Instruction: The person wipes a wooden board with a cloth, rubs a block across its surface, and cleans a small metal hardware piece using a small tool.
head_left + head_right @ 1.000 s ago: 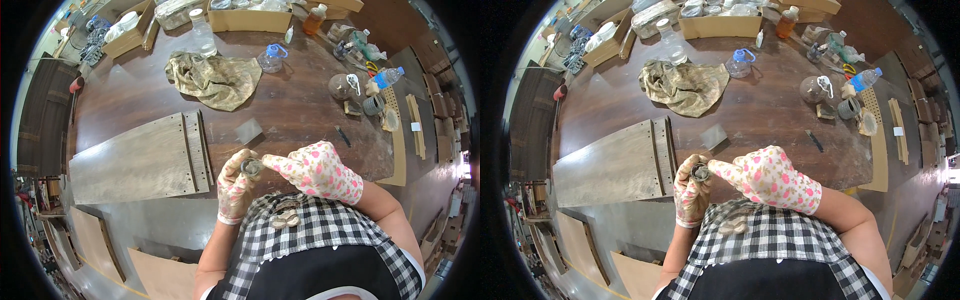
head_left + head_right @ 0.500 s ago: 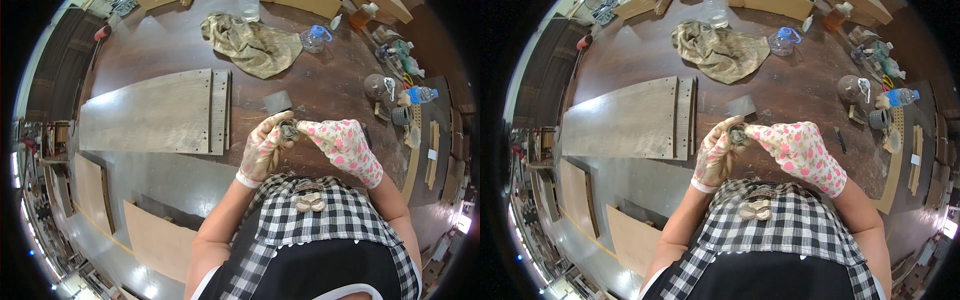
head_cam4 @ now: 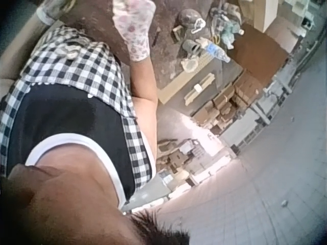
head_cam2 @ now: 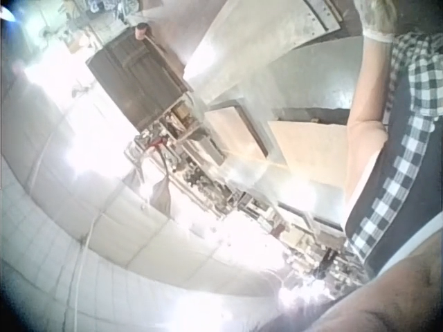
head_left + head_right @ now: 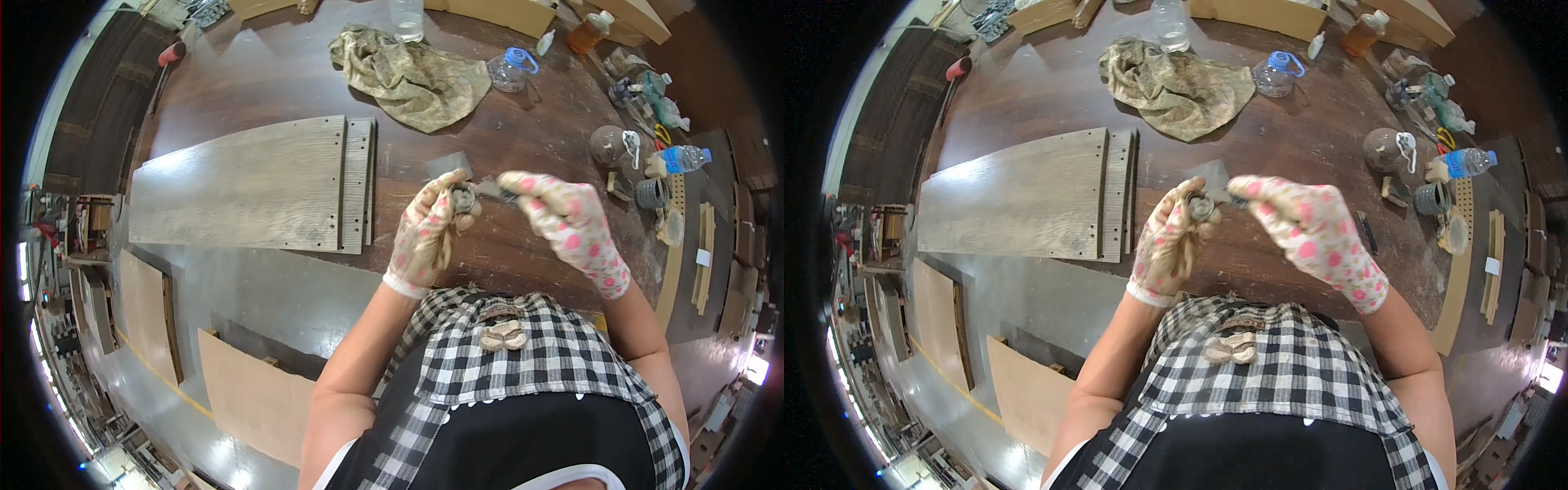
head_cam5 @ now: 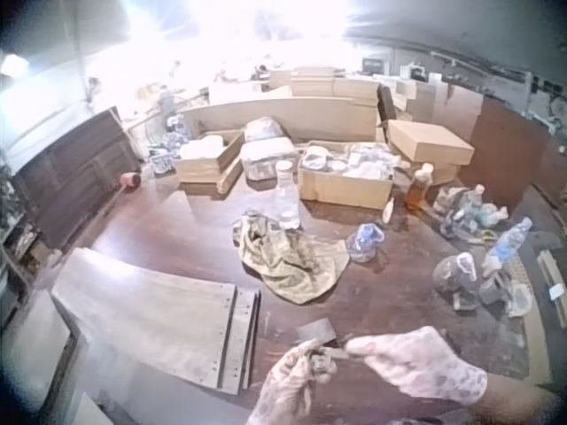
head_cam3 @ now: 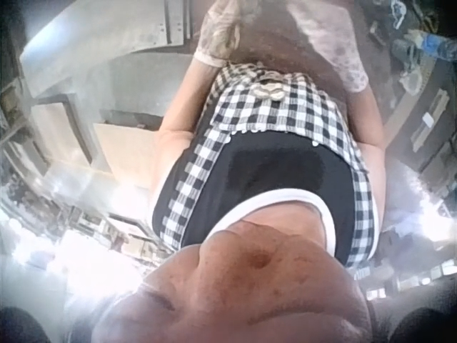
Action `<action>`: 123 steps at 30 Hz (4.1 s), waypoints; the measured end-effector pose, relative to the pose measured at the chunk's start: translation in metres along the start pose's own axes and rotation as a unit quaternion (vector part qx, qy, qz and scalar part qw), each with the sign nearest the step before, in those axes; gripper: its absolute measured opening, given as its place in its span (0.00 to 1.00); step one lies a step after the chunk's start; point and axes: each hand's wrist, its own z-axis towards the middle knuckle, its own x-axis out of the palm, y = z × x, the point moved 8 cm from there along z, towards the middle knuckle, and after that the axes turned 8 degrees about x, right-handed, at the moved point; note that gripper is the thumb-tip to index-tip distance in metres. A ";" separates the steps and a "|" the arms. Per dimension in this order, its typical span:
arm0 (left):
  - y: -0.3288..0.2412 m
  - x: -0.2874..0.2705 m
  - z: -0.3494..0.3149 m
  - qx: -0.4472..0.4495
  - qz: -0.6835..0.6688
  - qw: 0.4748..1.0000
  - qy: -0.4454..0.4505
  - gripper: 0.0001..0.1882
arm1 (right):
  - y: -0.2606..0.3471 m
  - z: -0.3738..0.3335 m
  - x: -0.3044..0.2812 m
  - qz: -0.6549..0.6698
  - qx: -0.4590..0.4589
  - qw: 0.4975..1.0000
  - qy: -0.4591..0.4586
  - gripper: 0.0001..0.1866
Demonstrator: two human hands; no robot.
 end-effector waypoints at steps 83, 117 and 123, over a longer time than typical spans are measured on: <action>-0.007 0.052 -0.003 -0.042 0.202 0.978 -0.034 0.33 | -0.005 0.001 -0.041 -0.117 -0.109 0.984 0.073 0.18; -0.003 0.046 -0.002 0.045 0.154 0.986 -0.038 0.31 | -0.006 -0.010 -0.033 -0.003 0.047 0.999 -0.012 0.14; -0.001 0.046 -0.002 0.026 0.161 0.985 -0.059 0.32 | 0.017 -0.016 -0.030 -0.282 -0.063 0.957 0.025 0.24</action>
